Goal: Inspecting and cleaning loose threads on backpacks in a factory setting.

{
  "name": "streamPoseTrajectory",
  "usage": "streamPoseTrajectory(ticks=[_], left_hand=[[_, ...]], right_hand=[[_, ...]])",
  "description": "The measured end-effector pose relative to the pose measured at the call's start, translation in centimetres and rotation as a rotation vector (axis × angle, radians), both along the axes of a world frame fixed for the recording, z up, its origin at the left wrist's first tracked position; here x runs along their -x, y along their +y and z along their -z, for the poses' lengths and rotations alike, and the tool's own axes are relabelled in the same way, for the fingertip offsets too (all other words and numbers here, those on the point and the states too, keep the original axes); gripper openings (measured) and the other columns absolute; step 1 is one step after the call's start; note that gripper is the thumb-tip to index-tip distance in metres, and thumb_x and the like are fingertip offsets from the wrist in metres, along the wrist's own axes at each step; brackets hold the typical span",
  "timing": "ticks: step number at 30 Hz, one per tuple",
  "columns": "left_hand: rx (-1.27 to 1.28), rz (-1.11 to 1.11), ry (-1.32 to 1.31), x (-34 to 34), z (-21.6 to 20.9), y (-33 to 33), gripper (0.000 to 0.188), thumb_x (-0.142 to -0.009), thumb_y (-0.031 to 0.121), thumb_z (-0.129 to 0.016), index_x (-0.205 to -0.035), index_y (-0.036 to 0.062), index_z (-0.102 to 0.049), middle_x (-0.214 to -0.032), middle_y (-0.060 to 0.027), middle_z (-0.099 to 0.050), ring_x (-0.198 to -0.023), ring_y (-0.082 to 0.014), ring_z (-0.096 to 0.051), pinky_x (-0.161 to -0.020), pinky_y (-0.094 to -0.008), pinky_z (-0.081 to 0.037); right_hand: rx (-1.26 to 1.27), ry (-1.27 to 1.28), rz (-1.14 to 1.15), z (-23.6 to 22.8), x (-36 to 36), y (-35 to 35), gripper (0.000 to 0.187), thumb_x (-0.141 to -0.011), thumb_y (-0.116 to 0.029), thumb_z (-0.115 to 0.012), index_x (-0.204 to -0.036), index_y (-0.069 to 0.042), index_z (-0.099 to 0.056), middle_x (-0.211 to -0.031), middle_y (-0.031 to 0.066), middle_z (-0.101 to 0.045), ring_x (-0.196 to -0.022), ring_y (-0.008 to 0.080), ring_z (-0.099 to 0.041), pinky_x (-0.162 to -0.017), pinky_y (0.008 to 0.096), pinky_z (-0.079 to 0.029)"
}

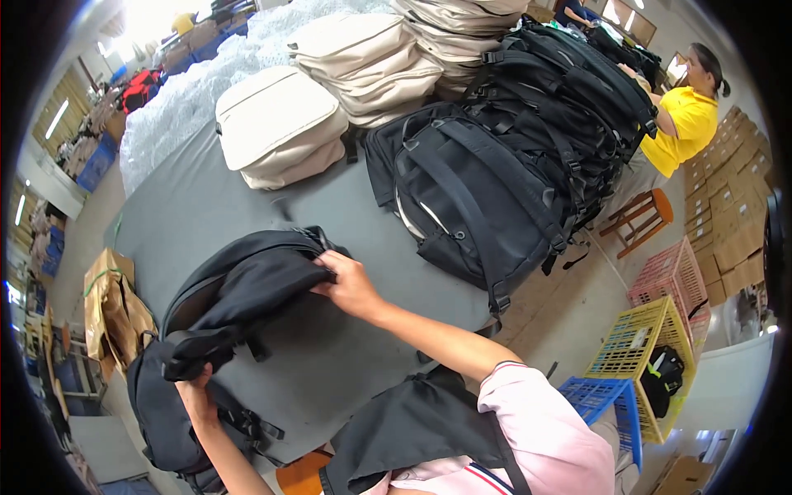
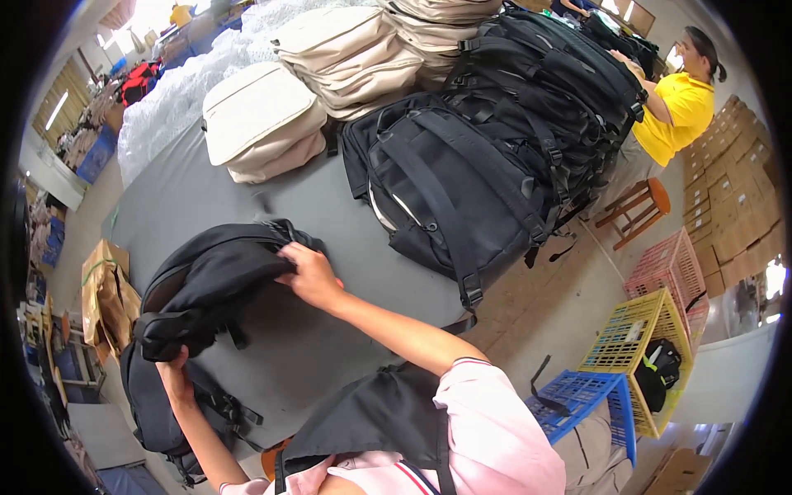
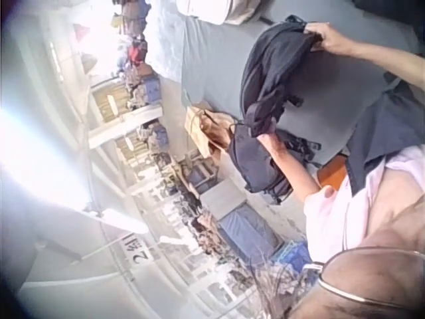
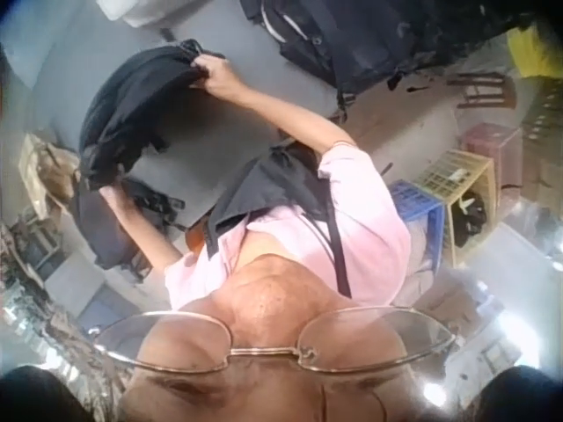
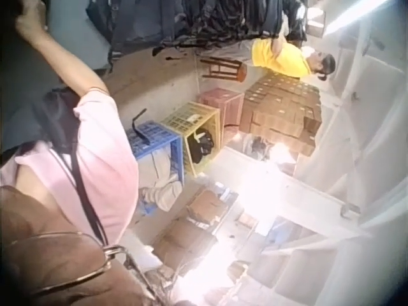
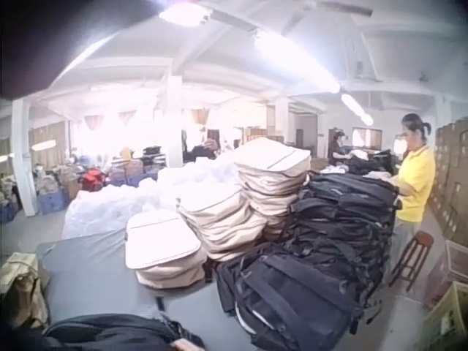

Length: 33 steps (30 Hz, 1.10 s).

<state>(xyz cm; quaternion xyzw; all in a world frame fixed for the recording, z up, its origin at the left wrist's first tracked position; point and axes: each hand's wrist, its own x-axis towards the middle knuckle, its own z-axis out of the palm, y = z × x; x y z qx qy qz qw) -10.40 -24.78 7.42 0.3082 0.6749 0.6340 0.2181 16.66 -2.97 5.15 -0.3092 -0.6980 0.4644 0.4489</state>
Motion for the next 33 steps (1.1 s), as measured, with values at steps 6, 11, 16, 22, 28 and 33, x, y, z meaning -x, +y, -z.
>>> streamPoseTrajectory(ticks=[6,11,16,22,28,33], left_hand=[[0.058,0.063,0.158,-0.9,-11.6,6.4,0.054,-0.069,0.01,-0.067,-0.12,0.0012,-0.053,-0.11,-0.0036,-0.058,-0.102,-0.0183,-0.054,-0.093,-0.0313,-0.039],[0.04,0.328,0.392,-6.1,-19.5,17.9,0.051,-0.067,0.002,-0.066,-0.117,0.0006,-0.057,-0.107,-0.0064,-0.062,-0.098,-0.018,-0.058,-0.09,-0.0288,-0.041],[-0.249,0.665,1.197,-17.4,-28.0,26.9,0.052,-0.066,0.007,-0.074,-0.115,0.002,-0.057,-0.1,-0.0131,-0.064,-0.097,-0.0222,-0.06,-0.091,-0.0297,-0.042],[-0.62,0.724,1.615,-33.8,-22.5,30.6,0.082,-0.069,0.018,-0.074,-0.14,0.0228,-0.032,-0.146,-0.008,-0.029,-0.136,-0.0259,-0.025,-0.108,-0.0529,-0.012],[-0.065,0.958,1.475,-28.6,-13.3,29.3,0.085,-0.069,0.018,-0.075,-0.141,0.0255,-0.03,-0.15,-0.0128,-0.014,-0.138,-0.0311,-0.017,-0.108,-0.0558,-0.012],[0.454,1.098,1.081,-19.7,-6.1,26.7,0.072,-0.076,0.03,-0.07,-0.138,0.0146,-0.036,-0.141,-0.0175,-0.033,-0.129,-0.0343,-0.034,-0.102,-0.0571,-0.026]], right_hand=[[0.171,0.004,-0.221,-5.5,-4.8,0.6,0.035,-0.072,-0.005,-0.072,-0.104,-0.001,-0.06,-0.078,0.0047,-0.061,-0.053,0.0143,-0.05,-0.055,0.0288,-0.044],[0.559,0.427,-0.078,-3.2,-6.1,-1.5,0.026,-0.079,-0.008,-0.069,-0.102,0.0,-0.06,-0.069,0.0023,-0.059,-0.046,0.0081,-0.047,-0.045,0.0228,-0.038],[0.851,0.833,-0.108,-2.9,-5.5,-2.9,0.016,-0.086,-0.014,-0.063,-0.077,-0.004,-0.056,-0.079,0.0151,-0.067,-0.041,0.0039,-0.038,-0.039,0.0214,-0.031],[0.954,1.213,0.199,-1.1,-7.0,1.6,0.017,-0.093,-0.027,-0.055,-0.089,-0.011,-0.049,-0.107,0.0144,-0.064,-0.061,0.0058,-0.051,-0.046,0.018,-0.033],[0.786,1.425,0.369,4.4,-8.7,8.1,0.016,-0.091,-0.024,-0.058,-0.094,-0.014,-0.046,-0.127,0.0049,-0.049,-0.11,0.013,-0.054,-0.043,0.0182,-0.031],[0.912,1.321,0.288,3.3,-9.2,7.6,0.019,-0.089,-0.028,-0.061,-0.102,-0.018,-0.051,-0.132,0.0064,-0.051,-0.069,0.0048,-0.056,-0.045,0.0176,-0.028]])
